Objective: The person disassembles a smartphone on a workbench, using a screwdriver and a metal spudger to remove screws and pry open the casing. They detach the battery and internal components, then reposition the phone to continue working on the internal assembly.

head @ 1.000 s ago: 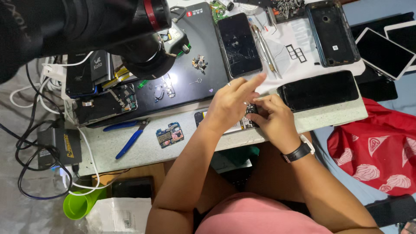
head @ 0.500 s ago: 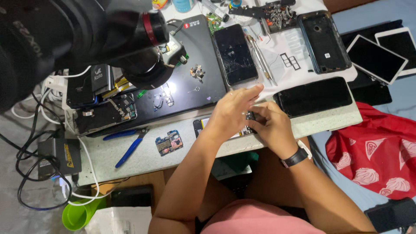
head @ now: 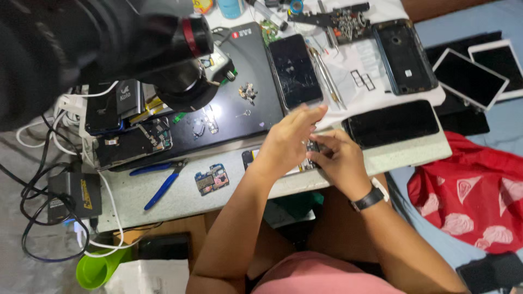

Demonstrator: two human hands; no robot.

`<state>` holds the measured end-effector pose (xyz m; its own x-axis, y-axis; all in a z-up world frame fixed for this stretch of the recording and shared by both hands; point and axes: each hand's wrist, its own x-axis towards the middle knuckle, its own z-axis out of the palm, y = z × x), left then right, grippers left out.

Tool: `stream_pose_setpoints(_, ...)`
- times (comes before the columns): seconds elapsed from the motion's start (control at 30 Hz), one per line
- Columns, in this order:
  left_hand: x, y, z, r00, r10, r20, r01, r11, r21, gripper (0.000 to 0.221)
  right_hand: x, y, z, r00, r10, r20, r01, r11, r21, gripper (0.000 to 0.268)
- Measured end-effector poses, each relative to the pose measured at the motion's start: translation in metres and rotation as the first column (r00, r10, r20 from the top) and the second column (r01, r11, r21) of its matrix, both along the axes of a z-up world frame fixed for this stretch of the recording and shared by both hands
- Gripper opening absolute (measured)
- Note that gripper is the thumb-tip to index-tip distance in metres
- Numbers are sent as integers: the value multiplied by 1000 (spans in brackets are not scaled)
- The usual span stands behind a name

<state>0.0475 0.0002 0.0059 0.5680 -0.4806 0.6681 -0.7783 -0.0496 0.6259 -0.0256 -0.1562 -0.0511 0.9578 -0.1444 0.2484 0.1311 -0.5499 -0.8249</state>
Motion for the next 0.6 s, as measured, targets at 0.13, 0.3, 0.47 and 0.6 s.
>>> stream_pose_setpoints(0.13,-2,3,0,957,242,157,-265,953,144,43,-2,2,-1,1000,8,30,-8,1000,-7,38)
stream_pose_setpoints(0.3,-3,2,-6,989,116,88,-127,982,140,50,-2,1,1,1000,8,-5,-9,1000,-14,37)
stream_pose_setpoints(0.47,-3,-3,-11,994,91,65,-96,992,79,54,3,-2,0,997,4,71,1,997,-72,35)
stream_pose_setpoints(0.6,-9,-4,-12,959,224,174,-264,928,262,46,-4,1,-4,999,7,42,-7,1000,-9,28)
